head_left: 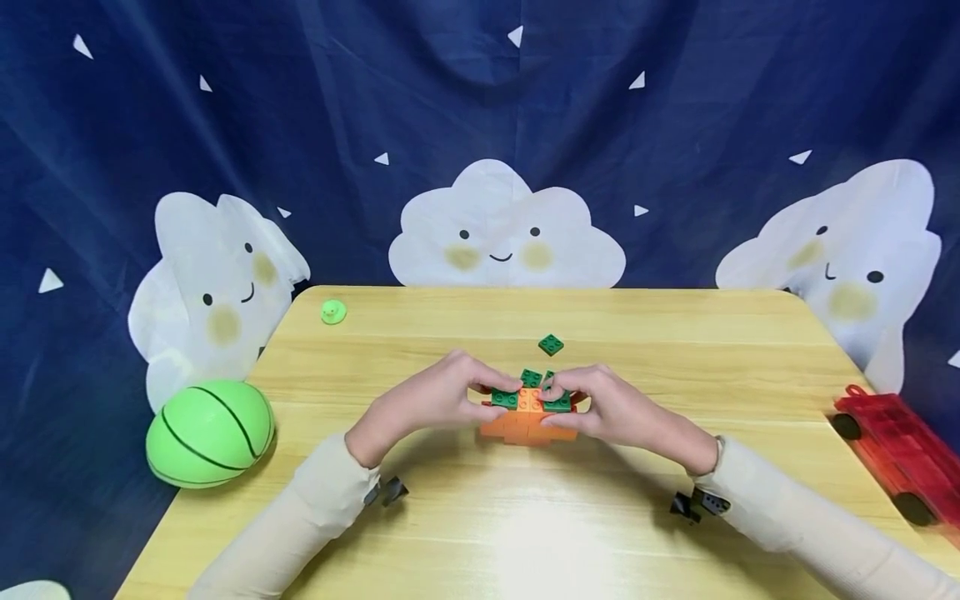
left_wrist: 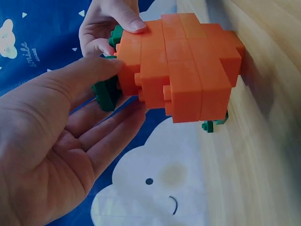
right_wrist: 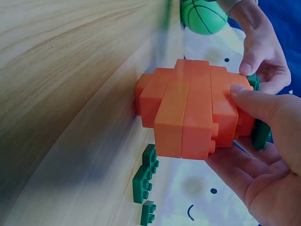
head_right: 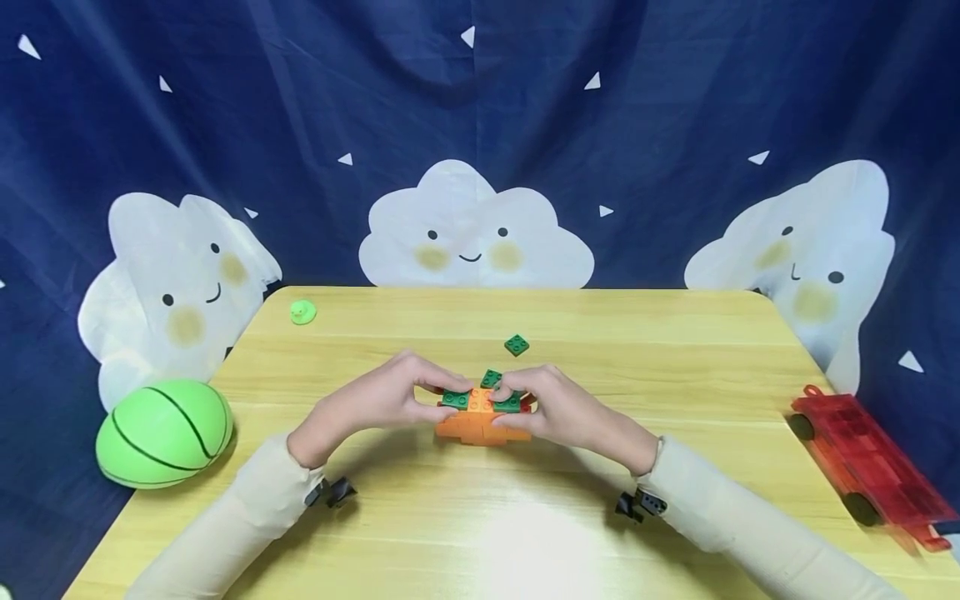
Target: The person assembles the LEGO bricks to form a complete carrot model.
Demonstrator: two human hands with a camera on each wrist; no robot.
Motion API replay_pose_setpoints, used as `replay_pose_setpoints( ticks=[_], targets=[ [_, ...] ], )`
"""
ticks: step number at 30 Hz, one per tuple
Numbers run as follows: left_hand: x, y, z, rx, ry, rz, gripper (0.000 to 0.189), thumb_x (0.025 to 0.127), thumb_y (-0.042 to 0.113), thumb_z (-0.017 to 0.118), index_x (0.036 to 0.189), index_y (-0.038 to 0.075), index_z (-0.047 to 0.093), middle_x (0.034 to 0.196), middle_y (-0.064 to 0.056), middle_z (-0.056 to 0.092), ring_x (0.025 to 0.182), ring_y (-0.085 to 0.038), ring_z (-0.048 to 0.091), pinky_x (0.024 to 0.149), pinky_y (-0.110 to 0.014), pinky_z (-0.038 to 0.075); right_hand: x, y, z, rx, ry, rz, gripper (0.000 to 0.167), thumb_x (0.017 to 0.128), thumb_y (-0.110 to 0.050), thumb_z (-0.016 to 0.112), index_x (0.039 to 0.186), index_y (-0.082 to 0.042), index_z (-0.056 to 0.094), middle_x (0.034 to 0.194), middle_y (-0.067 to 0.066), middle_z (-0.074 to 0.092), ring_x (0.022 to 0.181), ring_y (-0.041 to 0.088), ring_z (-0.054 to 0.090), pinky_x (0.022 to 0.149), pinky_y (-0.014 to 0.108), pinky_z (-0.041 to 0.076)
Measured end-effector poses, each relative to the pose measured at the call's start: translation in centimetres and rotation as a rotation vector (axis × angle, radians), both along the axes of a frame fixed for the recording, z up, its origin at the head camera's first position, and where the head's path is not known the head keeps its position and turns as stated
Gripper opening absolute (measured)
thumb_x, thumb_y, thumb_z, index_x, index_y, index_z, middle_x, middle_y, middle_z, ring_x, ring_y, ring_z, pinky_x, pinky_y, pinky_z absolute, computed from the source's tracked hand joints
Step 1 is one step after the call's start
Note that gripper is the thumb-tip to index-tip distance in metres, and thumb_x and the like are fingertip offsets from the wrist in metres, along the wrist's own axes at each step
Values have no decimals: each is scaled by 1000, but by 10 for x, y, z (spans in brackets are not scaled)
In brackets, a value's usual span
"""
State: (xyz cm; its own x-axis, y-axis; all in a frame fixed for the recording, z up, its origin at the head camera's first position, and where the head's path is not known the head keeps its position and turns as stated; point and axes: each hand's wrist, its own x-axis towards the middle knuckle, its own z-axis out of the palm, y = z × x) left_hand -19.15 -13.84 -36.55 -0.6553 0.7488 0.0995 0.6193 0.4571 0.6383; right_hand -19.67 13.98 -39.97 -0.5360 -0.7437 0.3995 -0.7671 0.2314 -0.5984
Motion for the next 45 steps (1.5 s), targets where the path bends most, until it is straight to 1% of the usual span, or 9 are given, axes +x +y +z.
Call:
replay_pose_setpoints(
  ticks=[8,14,20,25,28,32,35,41,45],
  targets=[
    [3,-2,-5,14,39,-13,40,95,19,75,133,8,67,135,-8,67,129,-16,63,102,-28,54,1,2,4,26,-48,-23,17,85,-11,84,91,-17,70,95,-1,78,73,0,65,70,26,61],
    [1,1,-13,72,28,15,37,92,19,79,127,8,72,130,-6,71,123,-14,68,99,-25,56,3,4,3,26,-39,-35,18,84,-11,85,91,-18,70,97,0,78,76,2,69,72,27,62],
    [1,4,-23,182,-75,53,15,87,16,83,98,10,75,122,-11,75,106,-15,75,88,-22,60,2,1,0,13,-4,-14,16,86,-14,84,92,-18,69,89,-5,75,68,1,59,61,24,55],
    [0,4,-25,194,-107,78,12,87,16,83,91,14,72,120,-11,76,96,-11,76,81,-22,61,-10,9,12,34,-145,12,16,89,-16,80,104,-16,73,111,1,77,95,10,70,79,29,60],
    [0,4,-24,187,-118,85,12,88,16,83,91,14,72,121,-10,76,97,-11,76,80,-23,62,-30,20,19,42,-212,-60,19,94,-13,75,113,-15,75,118,3,76,107,13,71,89,32,61],
    [0,5,-24,183,-134,92,14,87,16,83,89,14,70,121,-10,76,104,-16,76,80,-24,62,-57,28,12,178,-153,-168,19,95,-10,74,114,-10,75,112,6,76,99,20,72,83,34,62],
    [0,4,-24,185,-140,91,15,88,16,83,88,14,69,121,-10,76,106,-17,76,79,-24,62,-68,28,-2,286,-88,-146,23,92,-7,76,115,-4,75,114,13,74,98,29,73,78,34,63],
    [-1,5,-25,185,-136,89,14,87,16,83,89,14,69,121,-10,76,101,-15,77,78,-25,62,-72,18,-26,370,48,-28,20,88,-3,77,108,-1,77,106,14,75,93,27,71,81,40,62],
    [-2,5,-24,189,-169,100,13,87,16,83,90,15,71,122,-10,76,97,-12,76,80,-25,62,-71,13,-34,367,124,-20,12,82,2,79,91,-5,77,95,8,76,85,21,70,77,35,61]
  ],
)
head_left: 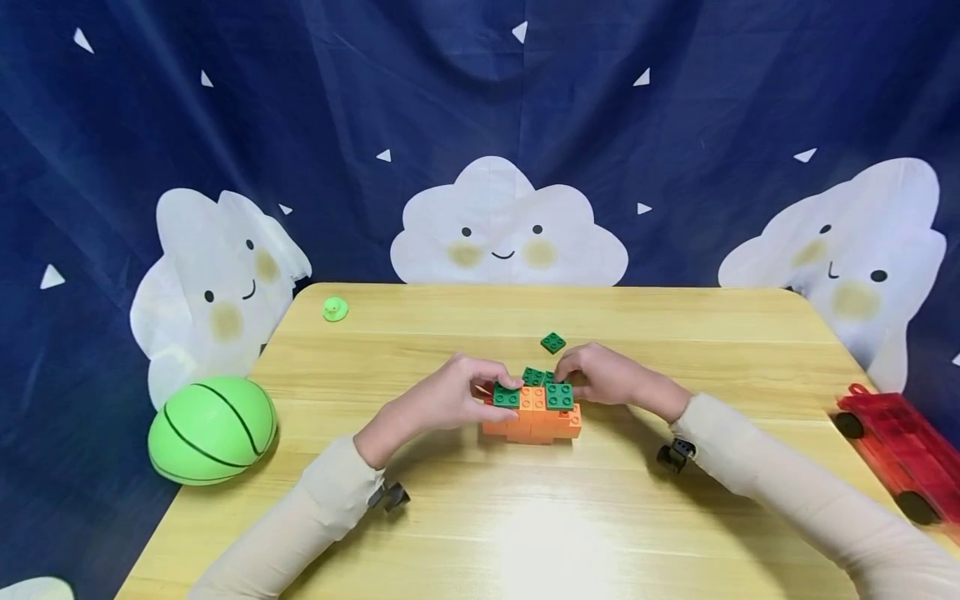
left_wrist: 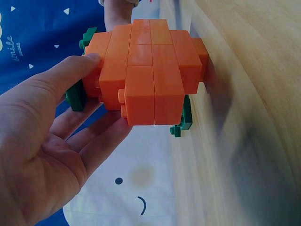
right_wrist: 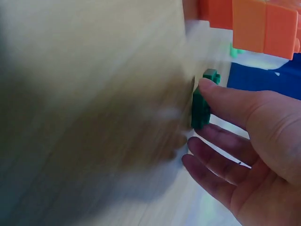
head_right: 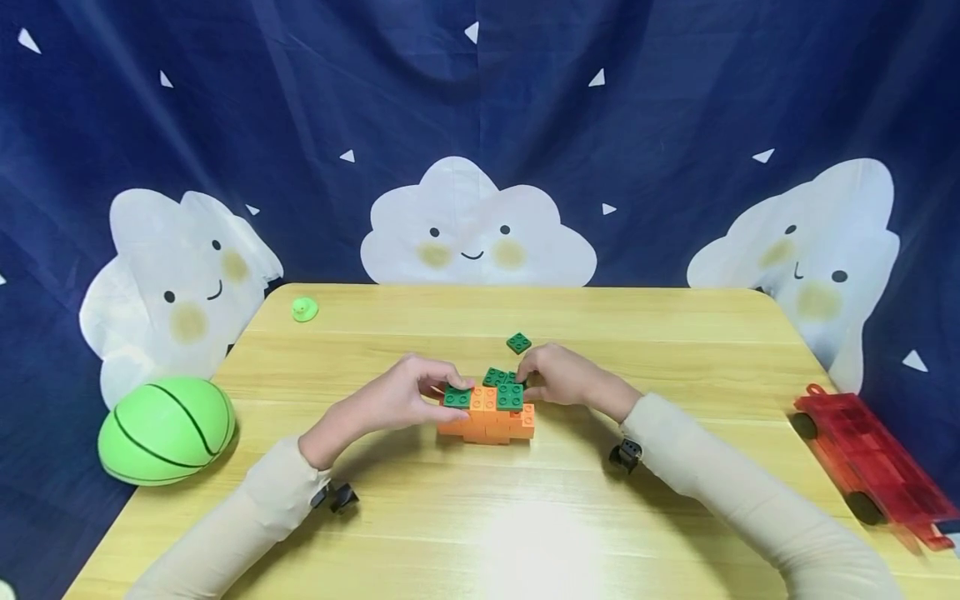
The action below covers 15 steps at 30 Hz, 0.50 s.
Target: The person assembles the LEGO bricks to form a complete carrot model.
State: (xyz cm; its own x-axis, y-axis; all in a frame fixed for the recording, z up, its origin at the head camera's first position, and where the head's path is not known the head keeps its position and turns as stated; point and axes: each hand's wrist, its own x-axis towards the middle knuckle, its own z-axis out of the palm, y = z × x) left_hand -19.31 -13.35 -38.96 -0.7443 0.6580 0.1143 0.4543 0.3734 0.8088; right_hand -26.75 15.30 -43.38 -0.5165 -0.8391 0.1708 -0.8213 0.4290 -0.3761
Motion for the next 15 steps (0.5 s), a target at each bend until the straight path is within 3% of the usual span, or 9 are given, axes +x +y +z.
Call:
replay_pose_setpoints(
  ticks=[4,8,12,15],
  targets=[
    [0,0,0,1,-20,8,12,87,17,83,92,16,72,122,-9,76,96,-10,75,81,-24,62,4,1,-1,-16,7,-44,17,77,6,80,78,-9,73,84,5,72,75,15,64,69,28,58],
    [1,0,0,1,-14,11,12,87,17,83,95,15,74,121,-8,76,96,-10,75,81,-23,62,9,9,6,-12,-27,-120,11,80,1,83,84,-7,77,89,8,75,81,18,70,73,29,61],
    [2,1,0,-6,7,9,13,87,16,83,96,15,74,121,-8,76,98,-11,75,82,-22,61,13,17,25,-93,-58,-201,12,84,-1,81,96,-3,79,99,12,78,91,26,75,78,36,64],
    [1,1,0,-10,26,4,13,88,17,83,97,15,74,122,-7,76,97,-10,75,82,-22,61,18,17,46,-195,-31,-217,16,84,-4,82,100,-5,78,103,10,78,93,25,75,79,38,64]
  ],
)
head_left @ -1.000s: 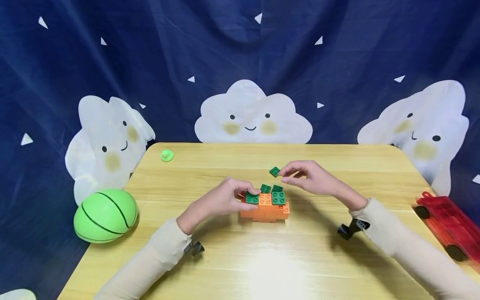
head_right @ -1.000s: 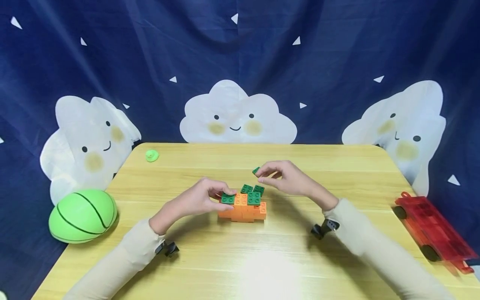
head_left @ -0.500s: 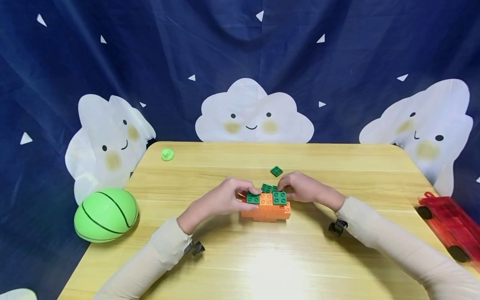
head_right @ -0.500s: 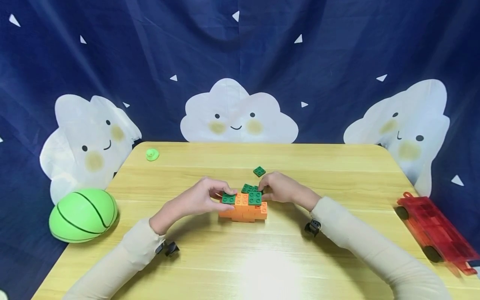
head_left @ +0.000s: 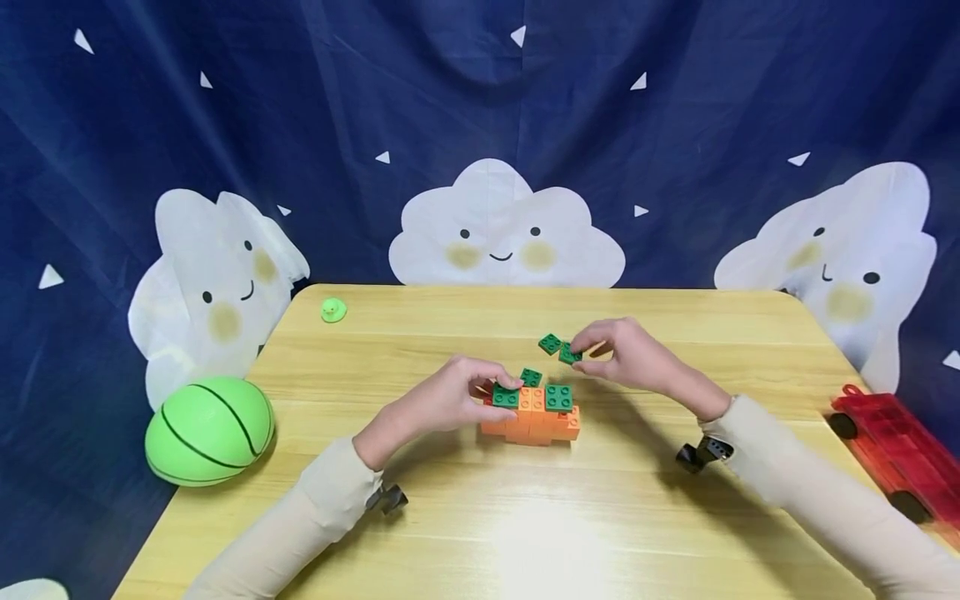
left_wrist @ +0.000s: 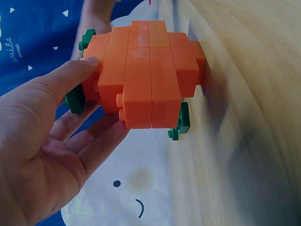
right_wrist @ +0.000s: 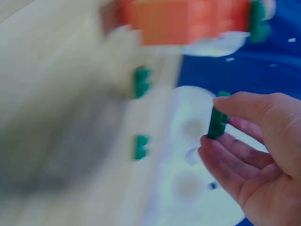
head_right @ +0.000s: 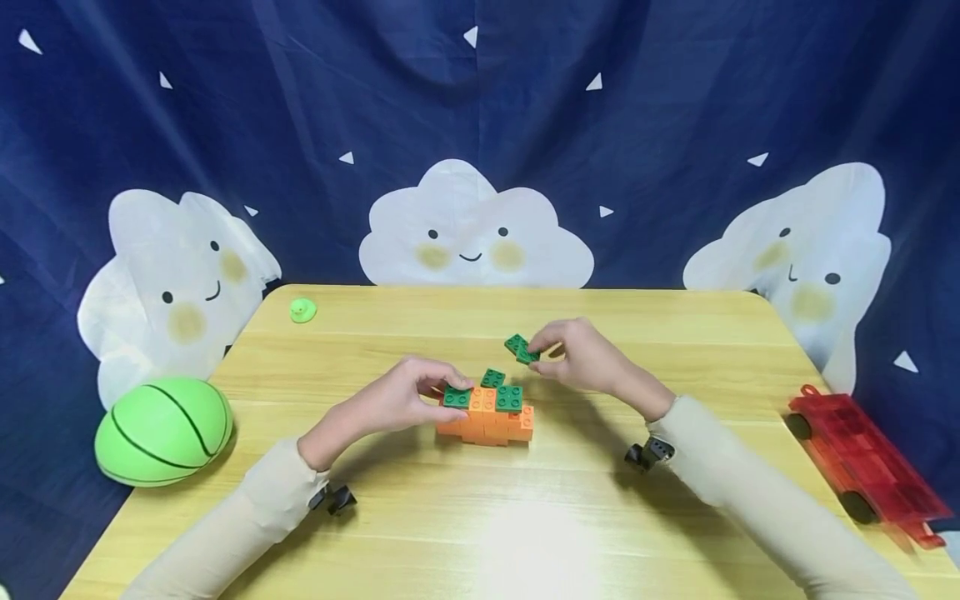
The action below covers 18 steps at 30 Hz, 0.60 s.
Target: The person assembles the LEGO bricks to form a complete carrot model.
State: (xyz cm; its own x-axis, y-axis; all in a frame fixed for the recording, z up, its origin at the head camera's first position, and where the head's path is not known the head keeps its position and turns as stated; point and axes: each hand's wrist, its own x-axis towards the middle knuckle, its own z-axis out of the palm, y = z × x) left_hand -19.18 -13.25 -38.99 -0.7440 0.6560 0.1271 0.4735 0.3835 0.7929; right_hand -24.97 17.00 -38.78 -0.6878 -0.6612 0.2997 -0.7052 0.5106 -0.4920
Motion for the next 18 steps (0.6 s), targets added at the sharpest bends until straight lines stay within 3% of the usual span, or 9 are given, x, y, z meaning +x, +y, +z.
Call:
replay_pose_setpoints(
  ticks=[3,7,12,18],
  targets=[
    [0,0,0,1,20,-5,14,88,17,82,99,16,75,121,-7,77,92,-8,74,81,-22,61,11,-6,20,-72,55,30,20,83,-6,84,102,-10,79,105,4,78,92,19,75,77,35,63],
    [0,-1,-1,10,65,-20,14,89,18,82,100,15,74,119,-7,77,85,-5,73,80,-21,61,34,-21,37,-91,101,130,17,84,-10,83,101,-14,81,108,2,78,98,17,74,81,33,63],
    [1,-1,-4,37,125,-49,21,89,18,81,107,11,74,109,-6,79,81,-4,74,79,-20,61,56,-37,39,-40,115,197,15,85,-12,82,100,-10,82,108,4,76,98,17,73,81,29,62],
    [2,-1,-6,69,110,-45,29,87,16,83,115,8,76,104,-4,80,80,-6,73,79,-21,61,59,-41,35,-23,139,198,13,84,-9,82,97,-7,82,105,7,76,94,17,72,79,28,62]
  ],
)
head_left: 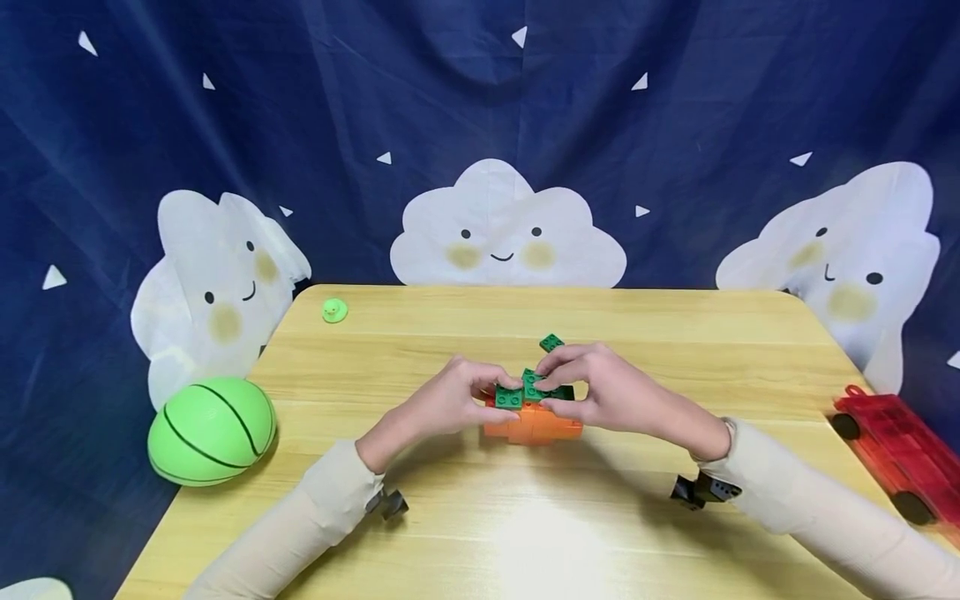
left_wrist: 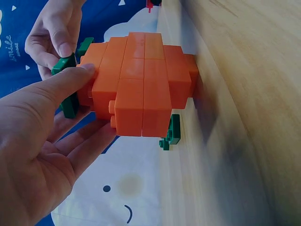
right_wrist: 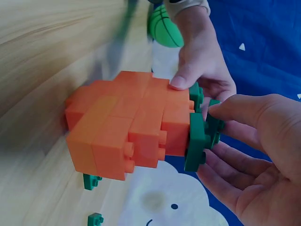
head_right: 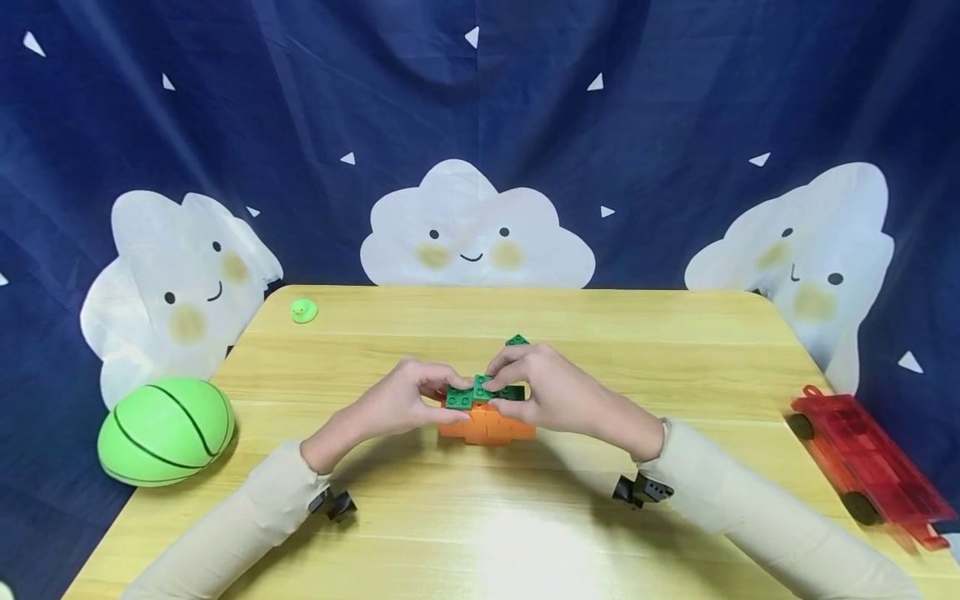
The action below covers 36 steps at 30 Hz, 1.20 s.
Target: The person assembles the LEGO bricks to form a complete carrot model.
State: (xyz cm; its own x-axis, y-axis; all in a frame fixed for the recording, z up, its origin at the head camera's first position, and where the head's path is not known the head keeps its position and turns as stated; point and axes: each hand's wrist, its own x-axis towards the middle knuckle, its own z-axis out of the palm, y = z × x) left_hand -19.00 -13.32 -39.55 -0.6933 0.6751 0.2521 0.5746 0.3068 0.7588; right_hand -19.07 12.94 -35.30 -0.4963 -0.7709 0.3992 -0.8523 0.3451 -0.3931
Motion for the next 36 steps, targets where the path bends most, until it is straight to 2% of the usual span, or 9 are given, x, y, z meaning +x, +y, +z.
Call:
replay_pose_setpoints(
  ticks=[7,12,20,23,28,31,36],
  targets=[
    [1,0,-1,18,-39,28,37,85,15,85,119,5,76,108,-7,80,79,-5,72,77,-22,62,-1,2,-3,19,-13,15,16,84,-9,81,100,-7,82,106,7,75,93,15,73,79,28,62],
    [1,-1,-1,40,-58,26,39,84,13,85,121,3,75,108,-10,80,81,-6,74,77,-23,62,0,0,-3,36,-39,13,16,86,-9,80,102,-6,82,108,6,75,94,16,73,81,29,62],
    [2,-1,-3,58,-29,26,40,84,13,86,121,4,75,110,-10,79,81,-10,75,78,-23,62,-2,-1,-8,54,-55,27,17,87,-7,79,104,-6,82,110,9,76,99,21,73,83,32,62],
    [1,0,-2,54,-16,36,37,84,14,86,119,6,77,110,-8,80,84,-8,75,79,-23,62,-2,-1,-9,48,-66,34,16,88,-7,79,104,-6,82,110,10,76,99,21,73,82,31,62],
    [1,6,1,52,2,76,25,88,25,83,111,17,80,110,2,80,92,-4,74,80,-25,62,-2,0,-9,28,-86,27,16,88,-9,80,103,-8,82,110,8,76,100,20,73,84,30,62],
    [2,8,2,54,-16,83,17,88,25,82,105,20,81,108,3,80,93,-5,73,81,-26,62,-2,0,-11,9,-103,8,15,87,-12,81,102,-12,82,110,4,77,102,19,74,86,31,62],
    [1,10,6,55,-90,78,12,87,21,83,98,17,81,109,-2,79,94,-8,74,80,-27,63,-3,3,-17,-60,-163,-2,13,86,-13,84,99,-16,82,106,0,80,101,17,75,84,29,61]
  ],
)
